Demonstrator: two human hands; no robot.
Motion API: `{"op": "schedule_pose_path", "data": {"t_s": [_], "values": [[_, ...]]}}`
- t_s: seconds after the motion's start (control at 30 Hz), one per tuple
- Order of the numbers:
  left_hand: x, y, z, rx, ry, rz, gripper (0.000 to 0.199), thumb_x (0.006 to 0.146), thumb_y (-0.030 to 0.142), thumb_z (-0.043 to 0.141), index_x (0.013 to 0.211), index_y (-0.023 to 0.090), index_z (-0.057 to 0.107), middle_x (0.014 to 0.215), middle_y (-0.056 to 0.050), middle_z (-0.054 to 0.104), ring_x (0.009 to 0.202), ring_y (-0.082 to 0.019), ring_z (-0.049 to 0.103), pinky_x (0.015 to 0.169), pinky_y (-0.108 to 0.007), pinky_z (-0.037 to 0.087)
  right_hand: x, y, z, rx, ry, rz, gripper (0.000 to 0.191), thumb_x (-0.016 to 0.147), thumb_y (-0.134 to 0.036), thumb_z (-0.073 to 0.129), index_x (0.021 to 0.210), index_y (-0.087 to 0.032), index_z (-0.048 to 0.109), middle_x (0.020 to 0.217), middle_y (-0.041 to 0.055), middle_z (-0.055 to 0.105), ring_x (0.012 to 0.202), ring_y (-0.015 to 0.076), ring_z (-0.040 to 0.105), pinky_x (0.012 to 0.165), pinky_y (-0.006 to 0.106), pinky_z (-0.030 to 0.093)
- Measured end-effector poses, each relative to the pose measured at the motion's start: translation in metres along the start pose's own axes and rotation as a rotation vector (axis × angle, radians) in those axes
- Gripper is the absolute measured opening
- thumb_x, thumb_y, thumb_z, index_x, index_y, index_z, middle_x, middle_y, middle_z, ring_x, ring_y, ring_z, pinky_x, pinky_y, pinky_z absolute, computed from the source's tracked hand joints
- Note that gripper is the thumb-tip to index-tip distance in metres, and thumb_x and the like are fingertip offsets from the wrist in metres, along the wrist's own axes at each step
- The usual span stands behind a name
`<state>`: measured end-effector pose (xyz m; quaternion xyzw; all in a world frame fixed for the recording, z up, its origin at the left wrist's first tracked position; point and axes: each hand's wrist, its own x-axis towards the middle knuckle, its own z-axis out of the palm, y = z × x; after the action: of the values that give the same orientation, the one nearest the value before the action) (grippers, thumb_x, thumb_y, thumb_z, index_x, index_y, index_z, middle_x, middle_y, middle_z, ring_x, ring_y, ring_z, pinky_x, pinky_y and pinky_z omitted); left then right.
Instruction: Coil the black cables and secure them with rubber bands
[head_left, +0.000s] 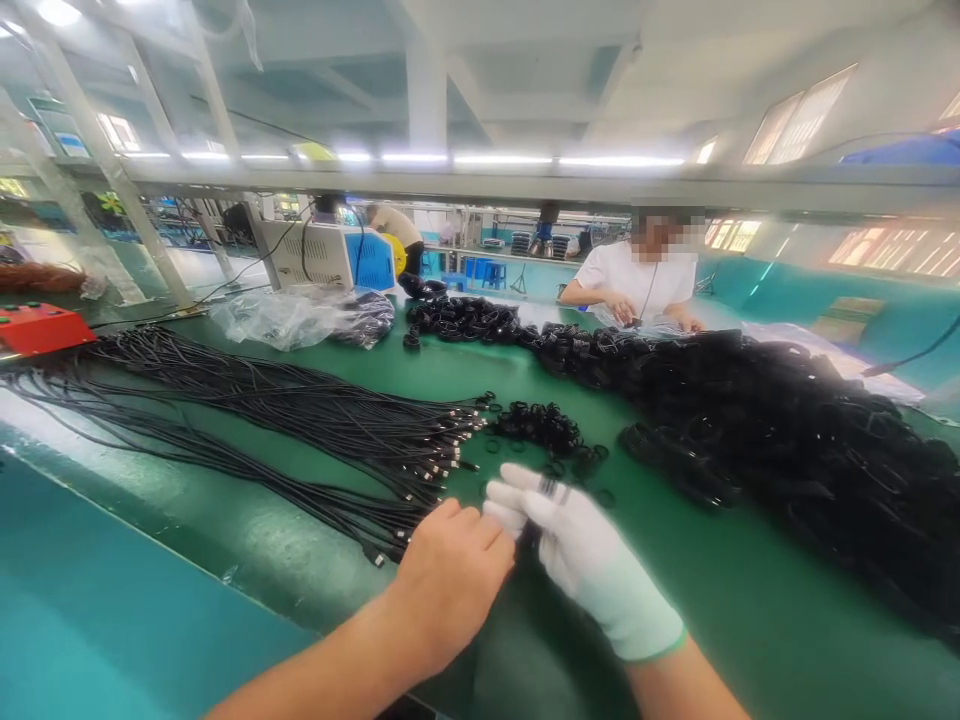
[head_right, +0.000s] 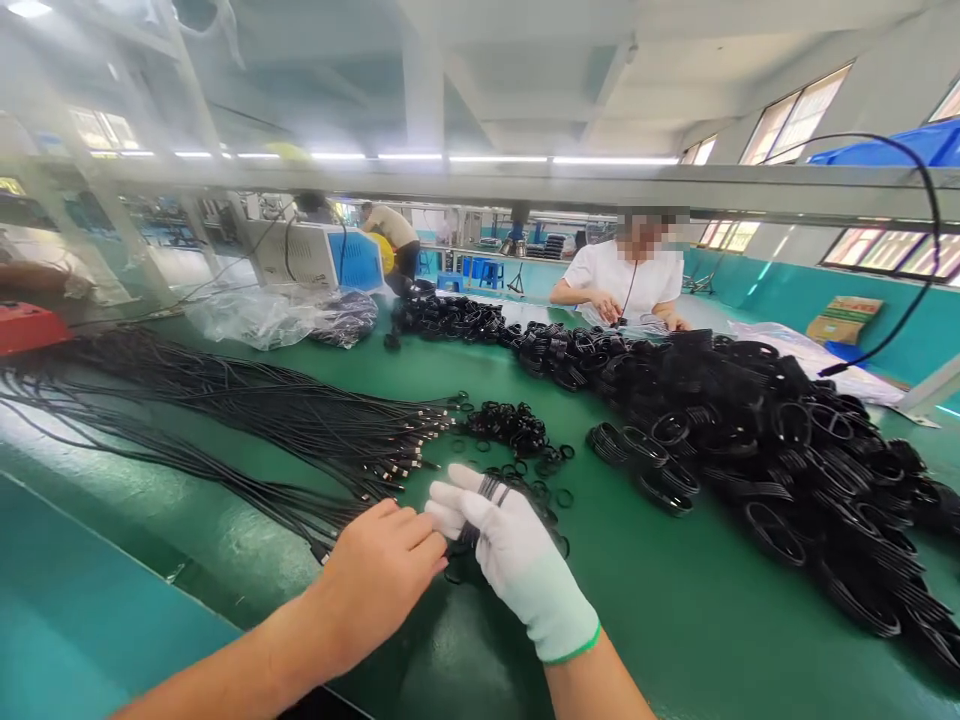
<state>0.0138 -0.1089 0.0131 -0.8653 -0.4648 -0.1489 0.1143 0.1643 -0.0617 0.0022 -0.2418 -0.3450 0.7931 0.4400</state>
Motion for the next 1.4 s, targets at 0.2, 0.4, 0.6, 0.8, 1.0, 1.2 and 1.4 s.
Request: {"op": "schedule_pose_path", "data": {"t_s": [0.2, 0.4, 0.6, 0.8, 1.0, 1.2, 1.4], "values": [[0.020, -0.040, -0.029, -0.023, -0.040, 0.353, 0.022, 0.084, 0.035, 0.056, 0.071, 0.018, 0.052, 0.069, 0.001, 0.057, 0.065, -0.015, 0.047, 0.065, -0.030, 0.033, -0.003, 0.007, 0.010, -0.053, -0.344, 0.164, 0.019, 0.078, -0.026, 0.065, 0.086, -0.009, 0.064, 0.076, 0.0064, 0.062, 0.073, 0.0155, 0.057, 0.072, 0.032, 0.045], [0.030, -0.055, -0.025, -0.234, -0.169, 0.350, 0.012, 0.078, 0.029, 0.065, 0.073, 0.020, 0.059, 0.074, 0.004, 0.061, 0.068, -0.012, 0.050, 0.071, -0.025, 0.036, -0.008, 0.021, 0.007, 0.058, -0.425, 0.324, 0.037, 0.069, -0.023, 0.071, 0.100, -0.005, 0.061, 0.087, 0.0104, 0.060, 0.079, 0.0185, 0.058, 0.078, 0.038, 0.043], [0.025, -0.050, -0.026, -0.113, -0.034, 0.356, 0.013, 0.081, 0.019, 0.059, 0.068, 0.018, 0.058, 0.085, 0.000, 0.062, 0.085, -0.016, 0.050, 0.075, -0.029, 0.034, -0.006, 0.028, 0.004, 0.044, -0.344, 0.364, 0.026, 0.071, -0.020, 0.069, 0.090, -0.004, 0.061, 0.081, 0.0118, 0.065, 0.069, 0.0194, 0.064, 0.073, 0.038, 0.046], [0.035, -0.045, -0.045, -0.164, -0.299, 0.334, 0.021, 0.079, 0.020, 0.060, 0.059, 0.017, 0.054, 0.065, 0.001, 0.055, 0.066, -0.013, 0.048, 0.054, -0.024, 0.031, -0.008, 0.034, -0.006, 0.125, -0.478, 0.462, 0.034, 0.072, -0.027, 0.067, 0.096, -0.003, 0.062, 0.081, 0.0147, 0.070, 0.072, 0.0265, 0.068, 0.071, 0.042, 0.050], [0.026, -0.054, -0.032, -0.928, -0.449, -0.137, 0.006, 0.075, 0.024, 0.063, 0.074, 0.018, 0.061, 0.065, 0.005, 0.057, 0.060, -0.009, 0.051, 0.053, -0.017, 0.036, -0.014, 0.031, -0.002, 0.155, -0.447, 0.472, 0.039, 0.067, -0.029, 0.073, 0.094, -0.005, 0.060, 0.081, 0.0125, 0.070, 0.075, 0.0274, 0.068, 0.075, 0.048, 0.049], [-0.005, -0.031, -0.009, -1.287, -0.139, -0.440, 0.010, 0.079, 0.022, 0.053, 0.085, 0.015, 0.058, 0.071, 0.003, 0.056, 0.062, -0.009, 0.048, 0.056, -0.019, 0.038, -0.015, 0.022, 0.013, 0.025, -0.442, 0.342, 0.038, 0.070, -0.033, 0.069, 0.094, -0.005, 0.063, 0.080, 0.0154, 0.071, 0.091, 0.0319, 0.065, 0.077, 0.045, 0.049], [-0.019, -0.016, 0.002, -1.269, -0.003, -0.428, 0.013, 0.086, 0.022, 0.044, 0.094, 0.017, 0.054, 0.076, 0.002, 0.057, 0.068, -0.011, 0.051, 0.062, -0.022, 0.041, -0.020, 0.007, 0.023, -0.142, -0.490, 0.301, 0.033, 0.073, -0.035, 0.062, 0.085, -0.004, 0.065, 0.063, 0.0148, 0.069, 0.074, 0.0290, 0.068, 0.072, 0.042, 0.049]]}}
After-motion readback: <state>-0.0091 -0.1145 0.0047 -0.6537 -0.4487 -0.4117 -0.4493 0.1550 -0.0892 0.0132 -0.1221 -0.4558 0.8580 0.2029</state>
